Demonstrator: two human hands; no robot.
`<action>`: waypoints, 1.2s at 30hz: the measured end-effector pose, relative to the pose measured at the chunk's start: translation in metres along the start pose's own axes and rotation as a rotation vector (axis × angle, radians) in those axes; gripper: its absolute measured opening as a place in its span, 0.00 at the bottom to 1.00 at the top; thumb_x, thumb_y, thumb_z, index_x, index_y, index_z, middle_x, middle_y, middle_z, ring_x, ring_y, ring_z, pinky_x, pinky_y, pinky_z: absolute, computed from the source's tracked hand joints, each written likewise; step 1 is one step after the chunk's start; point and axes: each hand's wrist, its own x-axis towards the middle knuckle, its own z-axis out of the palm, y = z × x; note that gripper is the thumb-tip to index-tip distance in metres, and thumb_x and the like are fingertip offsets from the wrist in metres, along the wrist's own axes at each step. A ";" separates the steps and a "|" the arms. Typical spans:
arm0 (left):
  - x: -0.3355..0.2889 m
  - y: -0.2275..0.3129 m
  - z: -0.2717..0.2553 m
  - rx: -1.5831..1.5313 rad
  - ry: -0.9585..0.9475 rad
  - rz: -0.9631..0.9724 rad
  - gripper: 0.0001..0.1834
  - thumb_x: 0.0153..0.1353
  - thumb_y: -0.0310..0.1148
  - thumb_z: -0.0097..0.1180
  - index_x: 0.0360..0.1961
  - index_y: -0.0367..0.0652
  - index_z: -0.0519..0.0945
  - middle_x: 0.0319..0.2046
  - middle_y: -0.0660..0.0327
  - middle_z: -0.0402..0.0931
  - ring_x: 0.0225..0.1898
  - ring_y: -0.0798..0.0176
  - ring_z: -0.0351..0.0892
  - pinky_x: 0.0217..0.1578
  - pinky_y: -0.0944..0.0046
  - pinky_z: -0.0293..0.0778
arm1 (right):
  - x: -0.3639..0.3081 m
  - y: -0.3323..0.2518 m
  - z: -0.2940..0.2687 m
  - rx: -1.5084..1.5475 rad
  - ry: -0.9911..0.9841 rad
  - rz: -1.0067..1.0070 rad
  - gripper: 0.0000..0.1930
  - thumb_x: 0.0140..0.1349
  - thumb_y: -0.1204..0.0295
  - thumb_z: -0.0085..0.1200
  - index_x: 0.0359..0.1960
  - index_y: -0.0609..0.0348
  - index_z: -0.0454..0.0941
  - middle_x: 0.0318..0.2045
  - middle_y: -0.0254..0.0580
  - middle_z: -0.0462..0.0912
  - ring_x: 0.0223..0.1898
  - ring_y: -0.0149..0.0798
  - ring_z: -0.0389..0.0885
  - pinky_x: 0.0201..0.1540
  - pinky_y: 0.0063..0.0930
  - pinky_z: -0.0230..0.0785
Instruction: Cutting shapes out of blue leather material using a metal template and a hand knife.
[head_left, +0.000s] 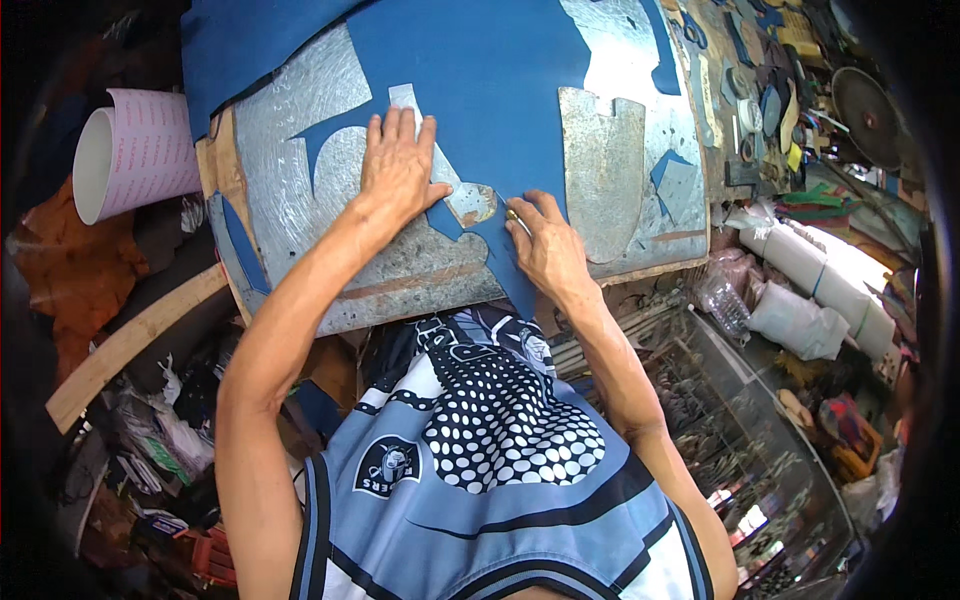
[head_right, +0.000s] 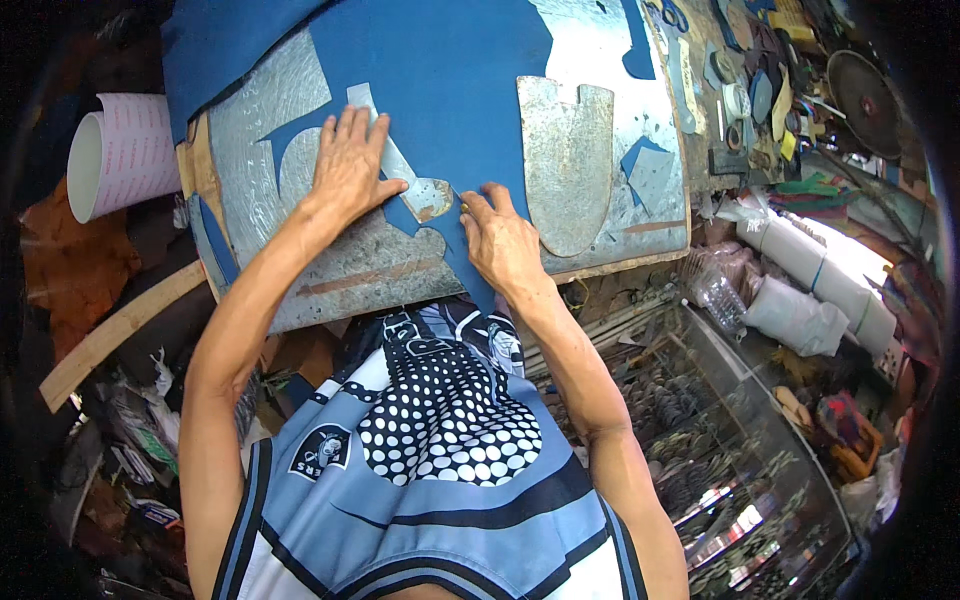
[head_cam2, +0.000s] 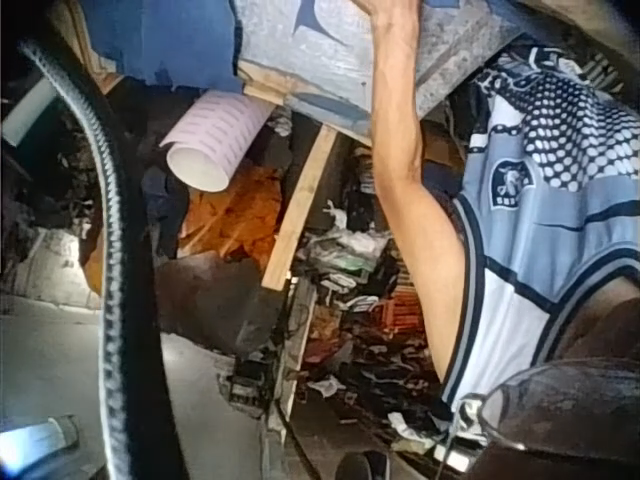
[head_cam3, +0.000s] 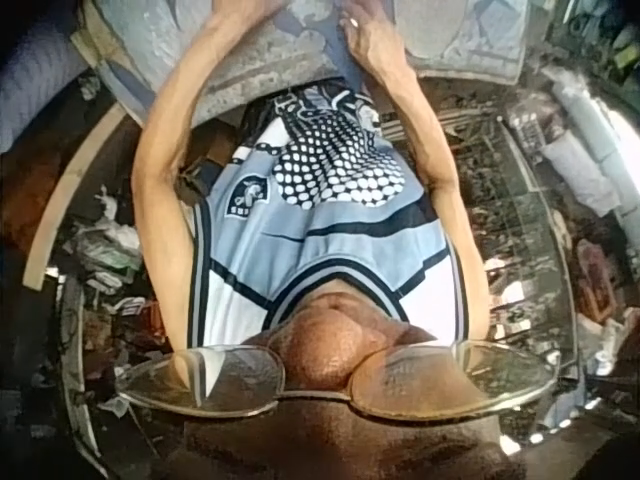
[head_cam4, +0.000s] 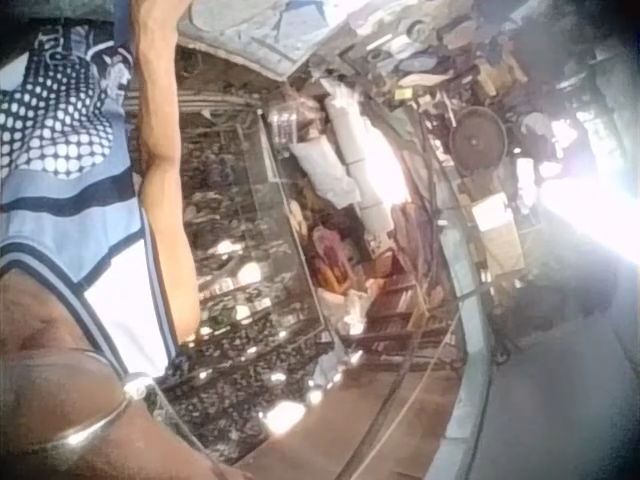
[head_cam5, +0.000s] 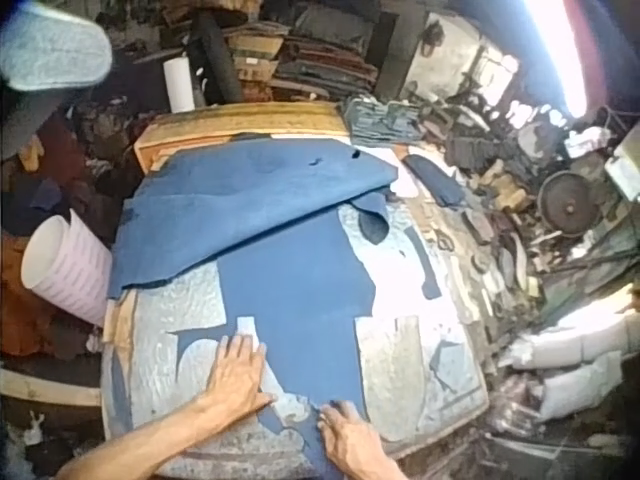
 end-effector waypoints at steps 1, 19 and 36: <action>-0.002 0.001 0.004 -0.038 0.031 0.050 0.59 0.40 0.60 0.73 0.69 0.36 0.63 0.66 0.35 0.59 0.69 0.34 0.54 0.69 0.37 0.50 | 0.000 -0.004 0.000 0.006 0.010 0.009 0.16 0.65 0.69 0.53 0.54 0.55 0.77 0.52 0.56 0.77 0.43 0.61 0.82 0.45 0.48 0.77; 0.008 0.028 0.001 -0.045 0.003 0.013 0.62 0.39 0.60 0.73 0.72 0.43 0.57 0.63 0.25 0.57 0.66 0.26 0.58 0.66 0.35 0.54 | -0.021 -0.008 0.021 0.127 0.092 0.183 0.15 0.66 0.68 0.53 0.53 0.56 0.76 0.39 0.59 0.79 0.38 0.63 0.81 0.41 0.52 0.75; -0.026 0.033 0.004 -0.129 0.211 -0.038 0.32 0.46 0.55 0.70 0.41 0.36 0.80 0.48 0.45 0.72 0.54 0.44 0.70 0.63 0.38 0.57 | -0.037 -0.017 -0.008 0.158 -0.015 0.074 0.15 0.62 0.72 0.56 0.50 0.60 0.79 0.40 0.51 0.82 0.43 0.55 0.81 0.47 0.43 0.74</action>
